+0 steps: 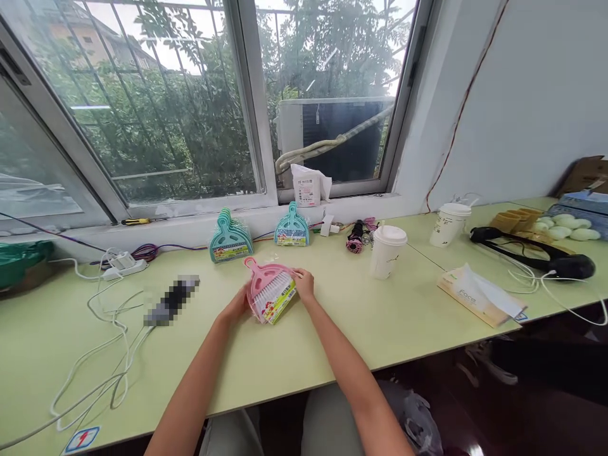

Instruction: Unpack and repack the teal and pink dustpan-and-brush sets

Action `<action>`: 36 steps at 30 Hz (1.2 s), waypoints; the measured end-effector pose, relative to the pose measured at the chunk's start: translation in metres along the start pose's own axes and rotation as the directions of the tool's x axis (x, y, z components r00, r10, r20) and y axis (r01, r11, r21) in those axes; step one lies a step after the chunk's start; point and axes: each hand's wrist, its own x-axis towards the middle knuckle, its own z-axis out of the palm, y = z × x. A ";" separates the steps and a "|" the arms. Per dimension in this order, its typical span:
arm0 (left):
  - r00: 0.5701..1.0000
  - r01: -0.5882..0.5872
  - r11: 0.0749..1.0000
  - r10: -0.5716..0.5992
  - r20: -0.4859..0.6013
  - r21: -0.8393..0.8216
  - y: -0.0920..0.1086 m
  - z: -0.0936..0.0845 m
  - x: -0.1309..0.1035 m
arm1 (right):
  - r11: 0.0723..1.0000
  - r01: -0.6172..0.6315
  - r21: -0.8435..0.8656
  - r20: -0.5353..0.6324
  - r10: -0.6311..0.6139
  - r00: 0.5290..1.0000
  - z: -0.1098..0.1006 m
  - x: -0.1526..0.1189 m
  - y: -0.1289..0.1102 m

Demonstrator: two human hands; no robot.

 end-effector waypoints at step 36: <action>0.897 -0.342 0.921 0.261 -0.356 -0.185 0.019 0.008 -0.004 | 0.981 0.178 0.078 0.133 -0.187 0.973 0.022 -0.041 -0.046</action>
